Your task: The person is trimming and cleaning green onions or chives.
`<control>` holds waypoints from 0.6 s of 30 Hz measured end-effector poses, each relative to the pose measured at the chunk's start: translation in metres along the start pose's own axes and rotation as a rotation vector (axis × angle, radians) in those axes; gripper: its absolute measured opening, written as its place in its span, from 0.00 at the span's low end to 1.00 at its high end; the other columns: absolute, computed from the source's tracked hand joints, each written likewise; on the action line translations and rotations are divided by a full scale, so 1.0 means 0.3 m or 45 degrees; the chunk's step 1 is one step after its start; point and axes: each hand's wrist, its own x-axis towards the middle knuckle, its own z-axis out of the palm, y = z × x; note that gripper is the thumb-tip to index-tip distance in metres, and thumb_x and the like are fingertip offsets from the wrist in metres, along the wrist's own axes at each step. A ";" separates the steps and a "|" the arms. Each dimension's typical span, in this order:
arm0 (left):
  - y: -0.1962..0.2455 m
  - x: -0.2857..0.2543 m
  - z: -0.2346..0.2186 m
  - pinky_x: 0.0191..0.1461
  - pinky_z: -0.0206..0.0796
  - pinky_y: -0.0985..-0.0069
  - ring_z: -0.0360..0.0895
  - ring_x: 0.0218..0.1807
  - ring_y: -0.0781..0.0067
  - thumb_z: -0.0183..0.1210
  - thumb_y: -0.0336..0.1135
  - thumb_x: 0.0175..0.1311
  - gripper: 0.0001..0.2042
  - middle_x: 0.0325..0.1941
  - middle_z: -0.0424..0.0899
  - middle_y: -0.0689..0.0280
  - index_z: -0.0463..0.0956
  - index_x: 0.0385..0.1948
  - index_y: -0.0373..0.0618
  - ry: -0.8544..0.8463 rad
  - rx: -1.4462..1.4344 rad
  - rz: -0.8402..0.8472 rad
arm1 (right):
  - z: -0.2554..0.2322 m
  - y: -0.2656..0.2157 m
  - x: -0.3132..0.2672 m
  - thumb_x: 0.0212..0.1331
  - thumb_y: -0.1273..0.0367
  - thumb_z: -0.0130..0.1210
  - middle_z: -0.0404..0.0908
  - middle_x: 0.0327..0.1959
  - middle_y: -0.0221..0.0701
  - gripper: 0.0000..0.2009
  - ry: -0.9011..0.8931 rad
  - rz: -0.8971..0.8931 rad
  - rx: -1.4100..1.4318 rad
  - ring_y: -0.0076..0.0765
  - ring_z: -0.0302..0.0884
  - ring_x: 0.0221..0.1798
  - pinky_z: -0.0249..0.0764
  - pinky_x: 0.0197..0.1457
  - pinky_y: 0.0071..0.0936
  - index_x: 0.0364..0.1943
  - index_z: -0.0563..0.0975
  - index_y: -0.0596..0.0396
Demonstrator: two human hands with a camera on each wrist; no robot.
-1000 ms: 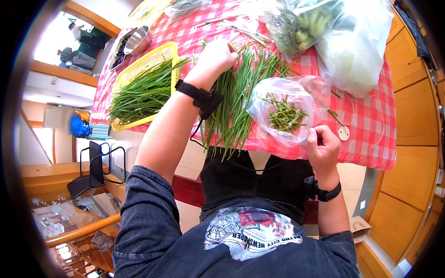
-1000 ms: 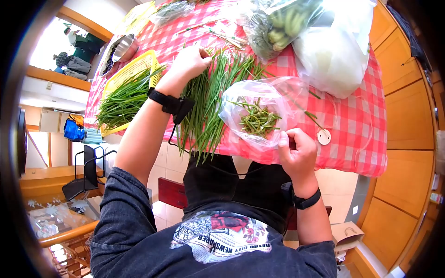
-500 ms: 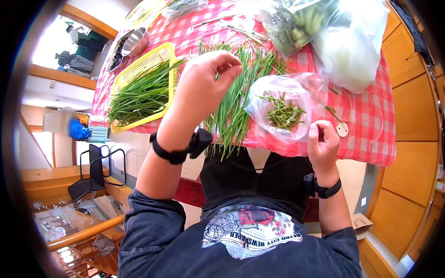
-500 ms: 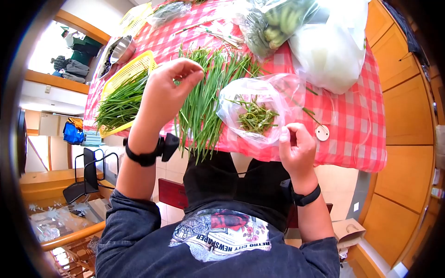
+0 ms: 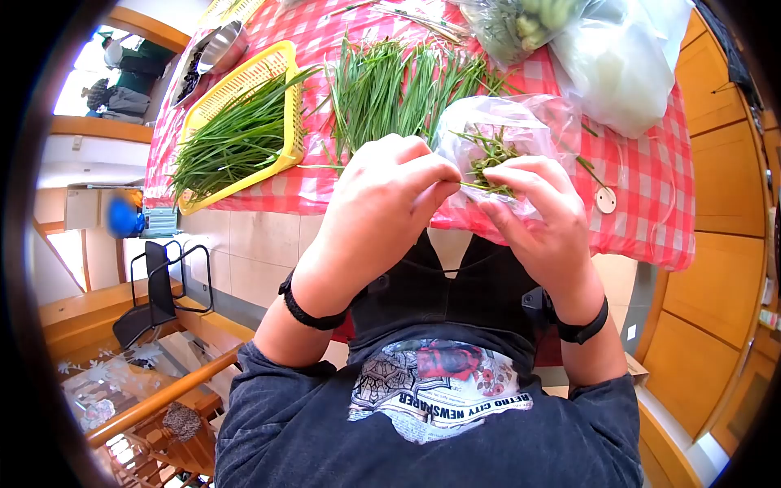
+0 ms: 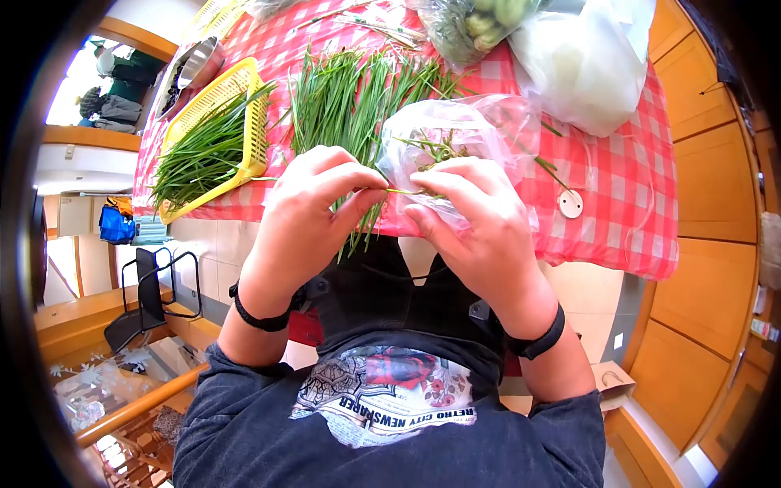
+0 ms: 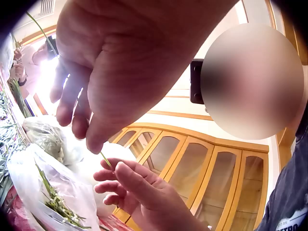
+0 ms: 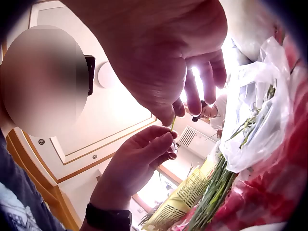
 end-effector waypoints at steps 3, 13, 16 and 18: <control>-0.003 -0.015 0.000 0.47 0.71 0.64 0.81 0.41 0.58 0.69 0.31 0.63 0.04 0.33 0.81 0.63 0.86 0.37 0.47 -0.013 0.015 -0.008 | 0.021 -0.012 0.008 0.57 0.72 0.72 0.85 0.37 0.37 0.08 -0.062 -0.002 0.010 0.47 0.82 0.43 0.78 0.47 0.38 0.40 0.86 0.57; -0.014 -0.037 0.010 0.47 0.71 0.62 0.81 0.40 0.55 0.69 0.30 0.64 0.03 0.33 0.82 0.61 0.84 0.35 0.44 -0.044 -0.140 0.022 | 0.047 -0.022 0.005 0.58 0.74 0.69 0.84 0.32 0.36 0.05 -0.103 0.016 0.030 0.47 0.81 0.38 0.76 0.43 0.40 0.34 0.83 0.58; -0.026 -0.046 -0.009 0.47 0.71 0.62 0.81 0.40 0.56 0.68 0.30 0.64 0.04 0.33 0.83 0.61 0.83 0.34 0.44 -0.073 -0.141 0.021 | 0.031 -0.018 0.004 0.58 0.74 0.69 0.84 0.32 0.37 0.05 -0.131 0.047 0.030 0.47 0.82 0.38 0.77 0.43 0.40 0.34 0.83 0.58; -0.034 -0.047 -0.016 0.47 0.71 0.63 0.81 0.40 0.56 0.68 0.30 0.64 0.04 0.33 0.83 0.61 0.83 0.34 0.43 -0.087 -0.149 0.016 | 0.029 -0.019 0.001 0.58 0.74 0.69 0.84 0.32 0.37 0.05 -0.144 0.064 0.055 0.47 0.82 0.38 0.77 0.43 0.39 0.34 0.83 0.58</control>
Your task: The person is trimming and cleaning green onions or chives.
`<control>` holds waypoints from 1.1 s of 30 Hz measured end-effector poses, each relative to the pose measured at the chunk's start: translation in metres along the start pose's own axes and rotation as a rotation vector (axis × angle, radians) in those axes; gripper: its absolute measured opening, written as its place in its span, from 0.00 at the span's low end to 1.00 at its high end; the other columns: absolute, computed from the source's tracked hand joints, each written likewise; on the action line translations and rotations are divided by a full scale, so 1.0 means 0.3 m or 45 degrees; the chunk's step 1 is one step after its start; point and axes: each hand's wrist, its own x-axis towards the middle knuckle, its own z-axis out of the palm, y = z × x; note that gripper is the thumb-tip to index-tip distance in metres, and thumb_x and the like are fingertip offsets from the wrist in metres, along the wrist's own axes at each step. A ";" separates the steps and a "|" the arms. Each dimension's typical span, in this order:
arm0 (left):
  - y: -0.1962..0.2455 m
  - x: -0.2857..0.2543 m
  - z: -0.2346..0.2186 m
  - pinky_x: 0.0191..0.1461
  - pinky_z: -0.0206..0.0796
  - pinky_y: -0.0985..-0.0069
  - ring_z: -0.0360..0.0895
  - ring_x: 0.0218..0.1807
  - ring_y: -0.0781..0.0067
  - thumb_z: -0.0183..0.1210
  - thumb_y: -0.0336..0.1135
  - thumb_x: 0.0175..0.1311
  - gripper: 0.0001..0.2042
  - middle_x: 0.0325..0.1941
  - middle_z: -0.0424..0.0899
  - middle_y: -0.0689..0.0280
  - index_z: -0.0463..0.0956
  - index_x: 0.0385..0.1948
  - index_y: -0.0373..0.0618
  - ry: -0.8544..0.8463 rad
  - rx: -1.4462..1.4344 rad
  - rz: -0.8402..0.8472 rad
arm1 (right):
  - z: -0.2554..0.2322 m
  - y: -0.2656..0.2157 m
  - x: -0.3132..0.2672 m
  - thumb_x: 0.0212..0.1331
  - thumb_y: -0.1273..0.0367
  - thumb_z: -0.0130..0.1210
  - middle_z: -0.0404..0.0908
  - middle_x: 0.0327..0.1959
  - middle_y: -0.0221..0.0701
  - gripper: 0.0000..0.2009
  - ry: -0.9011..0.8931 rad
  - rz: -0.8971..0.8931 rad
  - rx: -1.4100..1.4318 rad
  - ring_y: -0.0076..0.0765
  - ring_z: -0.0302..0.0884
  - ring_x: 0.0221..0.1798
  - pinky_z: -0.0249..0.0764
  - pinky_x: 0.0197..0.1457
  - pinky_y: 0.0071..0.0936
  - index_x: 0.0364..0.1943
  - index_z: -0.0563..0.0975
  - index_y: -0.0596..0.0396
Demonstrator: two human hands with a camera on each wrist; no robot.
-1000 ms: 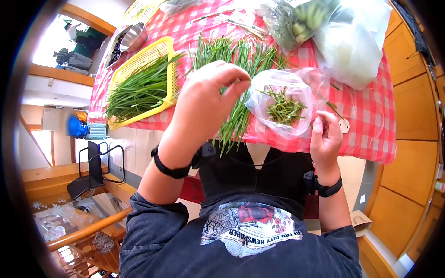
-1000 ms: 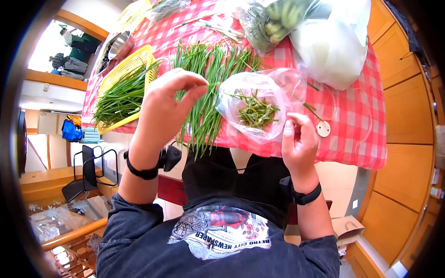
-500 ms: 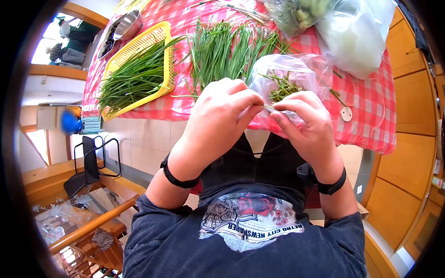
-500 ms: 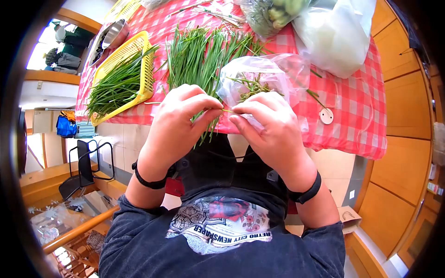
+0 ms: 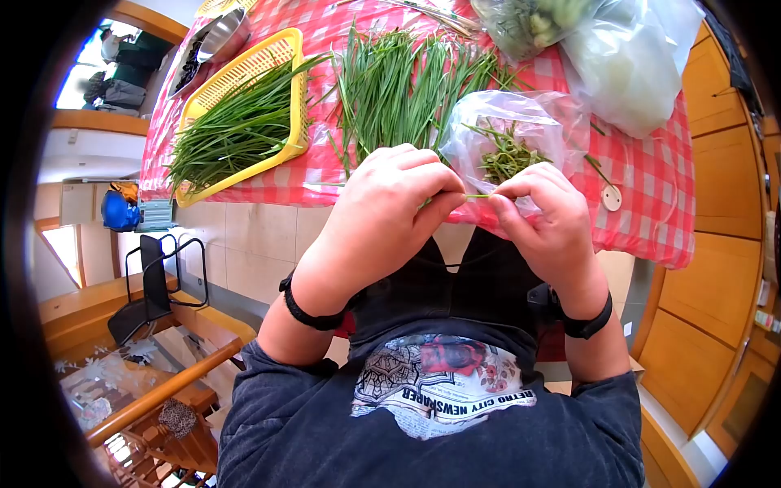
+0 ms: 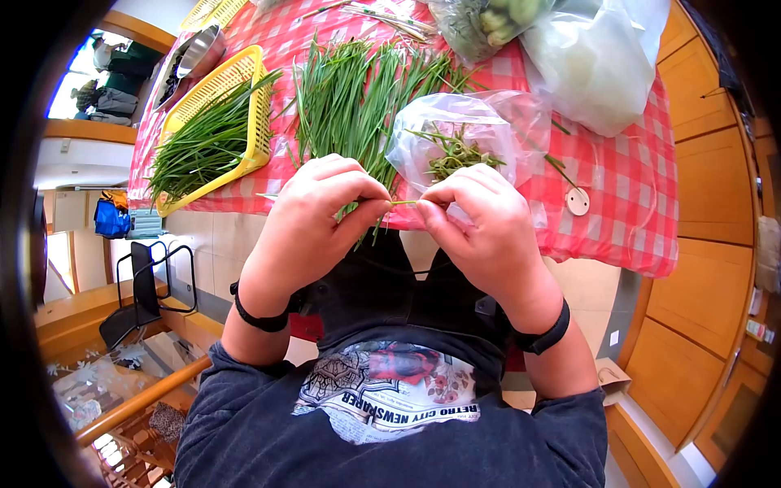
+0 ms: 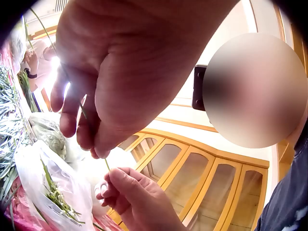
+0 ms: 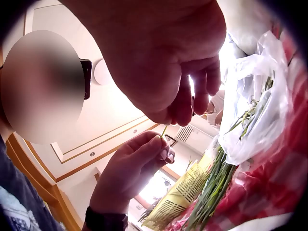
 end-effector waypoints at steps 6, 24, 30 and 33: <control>-0.017 0.003 -0.022 0.47 0.71 0.63 0.81 0.39 0.56 0.69 0.30 0.63 0.04 0.31 0.82 0.62 0.83 0.33 0.43 -0.045 -0.059 -0.033 | 0.005 0.002 -0.011 0.59 0.75 0.69 0.84 0.32 0.37 0.05 -0.001 0.071 0.088 0.45 0.82 0.38 0.77 0.44 0.38 0.33 0.83 0.58; -0.070 -0.014 -0.090 0.41 0.70 0.71 0.81 0.34 0.66 0.68 0.25 0.66 0.03 0.31 0.83 0.61 0.83 0.35 0.37 -0.066 -0.234 -0.203 | -0.029 0.068 -0.056 0.71 0.70 0.61 0.74 0.26 0.29 0.08 0.101 0.441 0.371 0.22 0.69 0.29 0.69 0.34 0.24 0.35 0.80 0.61; -0.068 -0.004 -0.073 0.41 0.71 0.72 0.81 0.34 0.68 0.67 0.27 0.67 0.04 0.32 0.84 0.61 0.83 0.35 0.36 -0.041 -0.271 -0.220 | -0.037 0.090 -0.031 0.71 0.68 0.63 0.77 0.25 0.32 0.09 -0.115 0.424 -0.126 0.27 0.68 0.24 0.67 0.29 0.25 0.36 0.81 0.61; -0.064 -0.001 -0.068 0.40 0.71 0.73 0.81 0.33 0.71 0.67 0.28 0.69 0.05 0.31 0.84 0.62 0.83 0.36 0.36 -0.030 -0.263 -0.194 | 0.015 0.049 0.009 0.69 0.71 0.65 0.80 0.26 0.33 0.06 0.200 0.403 0.025 0.30 0.71 0.24 0.69 0.30 0.27 0.40 0.83 0.61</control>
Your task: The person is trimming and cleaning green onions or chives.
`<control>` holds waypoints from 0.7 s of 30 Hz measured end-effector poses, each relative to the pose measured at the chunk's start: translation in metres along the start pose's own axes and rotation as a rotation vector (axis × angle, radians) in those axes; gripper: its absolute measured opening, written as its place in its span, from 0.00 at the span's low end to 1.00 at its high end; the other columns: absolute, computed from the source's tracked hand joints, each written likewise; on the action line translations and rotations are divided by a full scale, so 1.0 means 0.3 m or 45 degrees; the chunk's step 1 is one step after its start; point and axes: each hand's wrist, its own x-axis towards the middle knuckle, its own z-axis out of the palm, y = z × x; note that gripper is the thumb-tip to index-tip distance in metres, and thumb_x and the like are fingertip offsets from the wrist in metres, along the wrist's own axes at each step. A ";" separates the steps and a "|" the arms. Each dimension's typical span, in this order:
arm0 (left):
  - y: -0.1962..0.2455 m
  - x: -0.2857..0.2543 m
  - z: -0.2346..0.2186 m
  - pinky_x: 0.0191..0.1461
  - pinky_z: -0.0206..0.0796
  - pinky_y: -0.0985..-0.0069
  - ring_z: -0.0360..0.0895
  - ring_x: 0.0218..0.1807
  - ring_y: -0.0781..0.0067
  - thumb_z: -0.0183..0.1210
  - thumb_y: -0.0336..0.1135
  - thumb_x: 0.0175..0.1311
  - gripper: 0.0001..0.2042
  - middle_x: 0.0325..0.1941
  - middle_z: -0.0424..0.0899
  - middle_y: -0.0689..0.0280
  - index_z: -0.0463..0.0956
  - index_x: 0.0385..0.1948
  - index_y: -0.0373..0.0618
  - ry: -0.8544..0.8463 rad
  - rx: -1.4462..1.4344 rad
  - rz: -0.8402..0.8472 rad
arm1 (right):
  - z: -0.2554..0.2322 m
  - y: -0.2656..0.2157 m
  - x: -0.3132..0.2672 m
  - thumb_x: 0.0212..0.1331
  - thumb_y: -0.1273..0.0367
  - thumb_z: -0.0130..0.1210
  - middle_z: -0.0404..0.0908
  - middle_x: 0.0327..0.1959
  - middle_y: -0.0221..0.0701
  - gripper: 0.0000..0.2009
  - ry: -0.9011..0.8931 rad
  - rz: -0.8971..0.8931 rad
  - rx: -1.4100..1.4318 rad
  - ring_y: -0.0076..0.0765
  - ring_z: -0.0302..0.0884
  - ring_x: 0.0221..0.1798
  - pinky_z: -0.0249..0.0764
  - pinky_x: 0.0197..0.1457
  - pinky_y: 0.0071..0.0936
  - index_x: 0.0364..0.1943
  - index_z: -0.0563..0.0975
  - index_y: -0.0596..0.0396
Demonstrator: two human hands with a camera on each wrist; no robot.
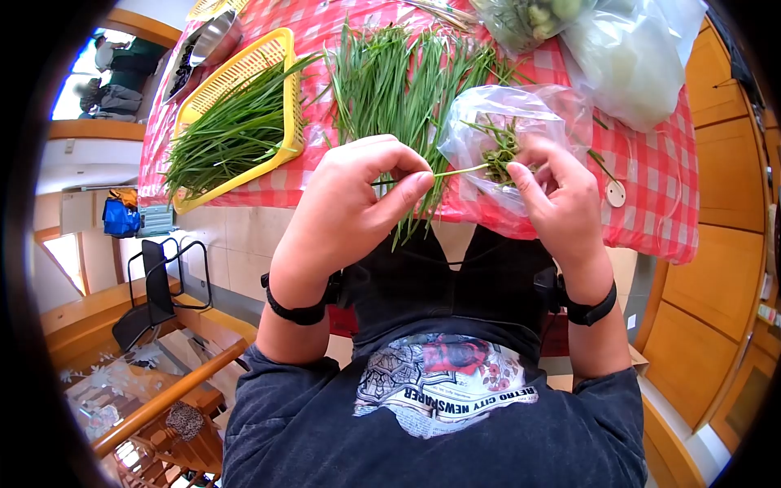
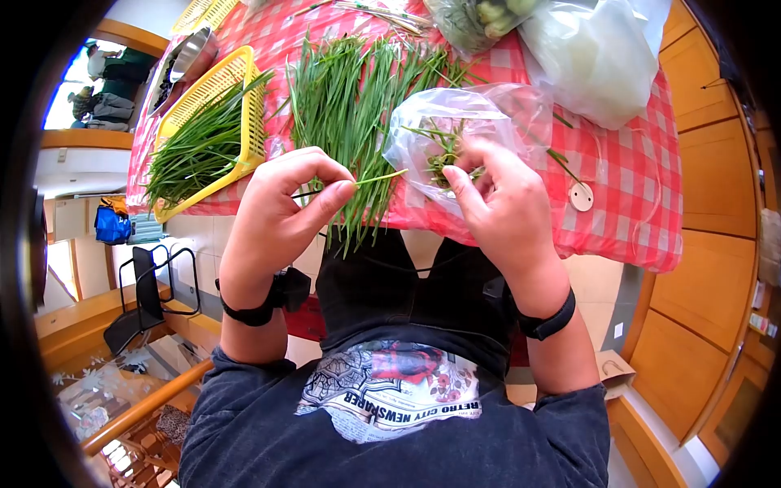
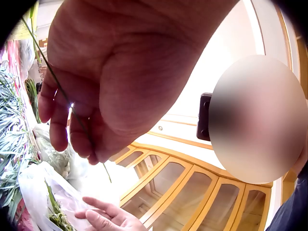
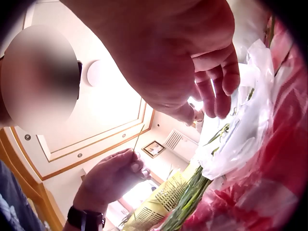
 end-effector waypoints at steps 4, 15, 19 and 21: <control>0.013 0.004 -0.001 0.40 0.72 0.73 0.80 0.33 0.74 0.66 0.29 0.70 0.06 0.31 0.84 0.64 0.83 0.37 0.35 -0.039 -0.045 -0.145 | 0.004 0.025 0.012 0.68 0.75 0.64 0.83 0.30 0.26 0.06 0.074 -0.155 -0.052 0.21 0.72 0.28 0.68 0.31 0.21 0.45 0.85 0.61; -0.002 0.019 0.042 0.45 0.74 0.70 0.84 0.37 0.65 0.66 0.29 0.70 0.05 0.34 0.87 0.58 0.84 0.40 0.36 -0.018 -0.002 -0.104 | -0.060 0.018 -0.010 0.72 0.72 0.59 0.84 0.31 0.33 0.10 -0.364 0.162 -0.230 0.27 0.77 0.29 0.75 0.38 0.26 0.54 0.82 0.59; 0.002 0.019 0.045 0.46 0.74 0.69 0.84 0.38 0.62 0.66 0.29 0.70 0.05 0.35 0.87 0.57 0.84 0.40 0.36 -0.032 0.000 -0.116 | 0.007 -0.009 -0.016 0.73 0.73 0.57 0.84 0.33 0.33 0.12 -0.032 0.104 0.267 0.28 0.78 0.31 0.76 0.39 0.27 0.57 0.81 0.59; 0.010 0.020 0.043 0.45 0.74 0.69 0.85 0.38 0.61 0.66 0.29 0.70 0.06 0.35 0.87 0.57 0.83 0.40 0.36 -0.045 0.021 -0.120 | 0.012 -0.016 -0.020 0.72 0.73 0.56 0.85 0.38 0.32 0.11 -0.056 -0.002 0.511 0.28 0.79 0.34 0.76 0.40 0.26 0.53 0.82 0.60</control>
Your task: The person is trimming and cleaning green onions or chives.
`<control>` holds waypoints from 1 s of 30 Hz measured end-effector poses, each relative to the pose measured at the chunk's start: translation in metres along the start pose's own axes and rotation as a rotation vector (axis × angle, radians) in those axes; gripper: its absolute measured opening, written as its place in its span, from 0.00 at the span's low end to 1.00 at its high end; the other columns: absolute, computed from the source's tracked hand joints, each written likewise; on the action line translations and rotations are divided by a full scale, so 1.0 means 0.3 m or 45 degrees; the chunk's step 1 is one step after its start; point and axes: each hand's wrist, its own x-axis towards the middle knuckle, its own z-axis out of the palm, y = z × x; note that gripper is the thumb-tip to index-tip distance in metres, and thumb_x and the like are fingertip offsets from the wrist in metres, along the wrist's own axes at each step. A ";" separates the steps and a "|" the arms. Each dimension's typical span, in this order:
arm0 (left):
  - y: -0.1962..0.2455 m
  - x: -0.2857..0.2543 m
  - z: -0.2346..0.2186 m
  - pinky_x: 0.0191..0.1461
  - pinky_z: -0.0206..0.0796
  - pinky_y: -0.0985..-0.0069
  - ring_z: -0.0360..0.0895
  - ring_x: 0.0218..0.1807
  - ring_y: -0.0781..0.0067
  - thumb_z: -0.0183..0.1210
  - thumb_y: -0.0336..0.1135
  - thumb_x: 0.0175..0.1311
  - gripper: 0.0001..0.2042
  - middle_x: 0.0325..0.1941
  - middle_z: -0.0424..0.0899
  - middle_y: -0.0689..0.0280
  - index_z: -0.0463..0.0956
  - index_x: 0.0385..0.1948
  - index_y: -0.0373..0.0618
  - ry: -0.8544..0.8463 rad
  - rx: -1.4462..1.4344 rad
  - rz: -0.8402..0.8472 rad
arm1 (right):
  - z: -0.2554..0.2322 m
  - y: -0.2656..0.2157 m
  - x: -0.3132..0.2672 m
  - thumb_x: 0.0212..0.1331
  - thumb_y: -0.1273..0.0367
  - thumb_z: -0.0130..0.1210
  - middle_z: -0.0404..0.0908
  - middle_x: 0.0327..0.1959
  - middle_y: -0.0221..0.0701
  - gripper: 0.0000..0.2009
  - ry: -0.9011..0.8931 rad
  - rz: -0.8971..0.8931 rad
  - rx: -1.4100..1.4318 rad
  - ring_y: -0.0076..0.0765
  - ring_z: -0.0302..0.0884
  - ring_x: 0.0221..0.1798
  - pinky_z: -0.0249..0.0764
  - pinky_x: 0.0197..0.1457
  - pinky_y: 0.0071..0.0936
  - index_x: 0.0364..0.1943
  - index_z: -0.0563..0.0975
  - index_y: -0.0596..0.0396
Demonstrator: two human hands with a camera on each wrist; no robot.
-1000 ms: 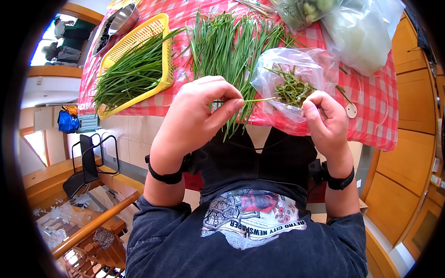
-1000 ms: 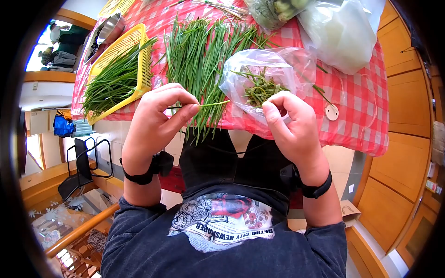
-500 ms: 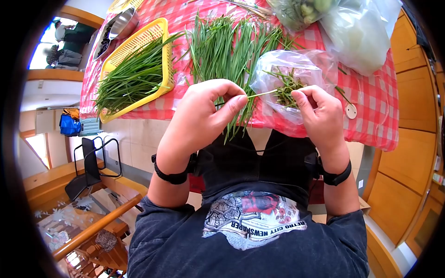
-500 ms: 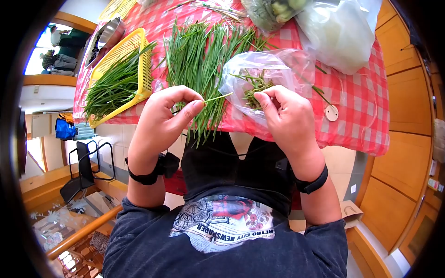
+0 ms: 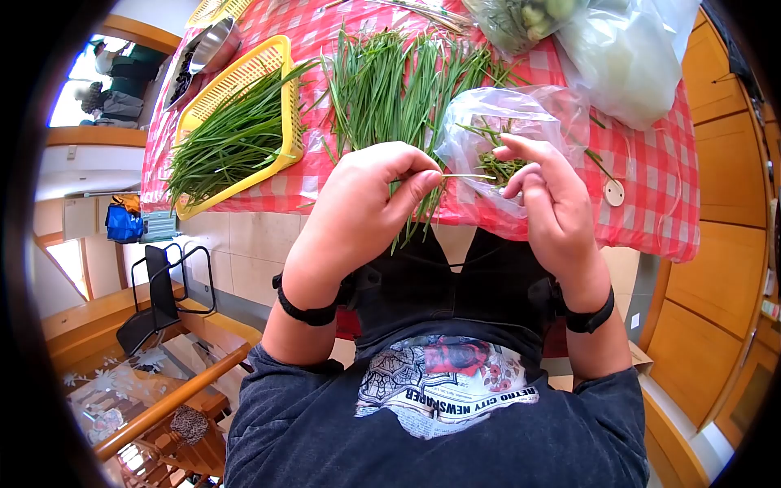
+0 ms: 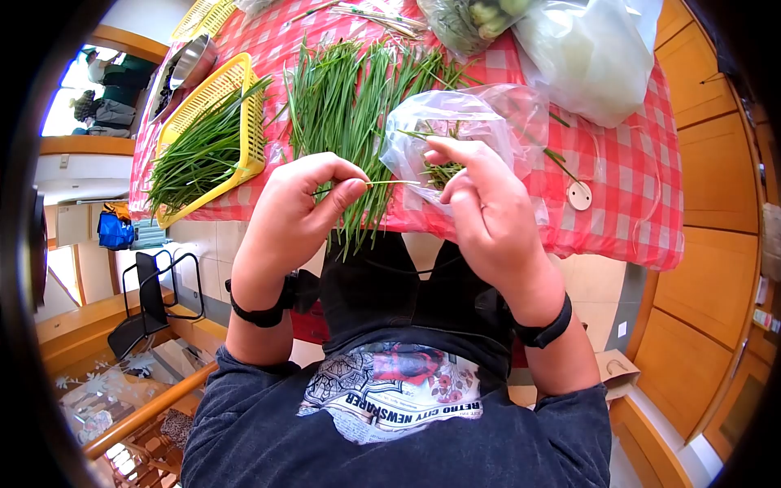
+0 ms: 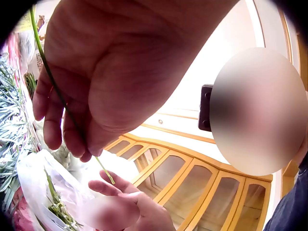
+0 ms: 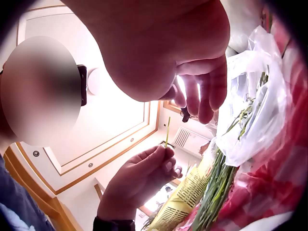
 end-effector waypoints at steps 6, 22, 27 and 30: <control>0.010 0.000 0.009 0.45 0.75 0.68 0.85 0.38 0.58 0.66 0.30 0.70 0.06 0.35 0.87 0.56 0.84 0.40 0.37 -0.005 -0.007 0.019 | 0.009 -0.040 -0.011 0.68 0.70 0.64 0.86 0.38 0.33 0.10 -0.213 0.042 -0.195 0.25 0.81 0.35 0.76 0.39 0.25 0.49 0.84 0.59; 0.039 -0.021 0.059 0.45 0.73 0.63 0.83 0.39 0.56 0.69 0.29 0.64 0.04 0.33 0.85 0.60 0.83 0.35 0.42 0.110 0.185 0.277 | 0.024 -0.032 -0.027 0.66 0.71 0.66 0.86 0.30 0.35 0.05 -0.178 0.004 -0.270 0.30 0.80 0.28 0.74 0.33 0.27 0.40 0.85 0.59; 0.035 -0.024 0.045 0.45 0.72 0.62 0.82 0.39 0.56 0.69 0.29 0.64 0.03 0.33 0.85 0.60 0.84 0.34 0.43 0.079 0.180 0.296 | 0.016 -0.024 -0.037 0.66 0.72 0.66 0.85 0.29 0.35 0.05 -0.199 -0.025 -0.284 0.28 0.79 0.27 0.74 0.31 0.27 0.39 0.85 0.59; 0.034 -0.024 0.032 0.45 0.73 0.63 0.83 0.39 0.56 0.69 0.29 0.64 0.03 0.33 0.86 0.60 0.83 0.34 0.42 0.056 0.180 0.276 | 0.010 -0.025 -0.038 0.66 0.72 0.65 0.84 0.28 0.35 0.05 -0.209 0.040 -0.245 0.26 0.78 0.27 0.73 0.31 0.26 0.39 0.85 0.59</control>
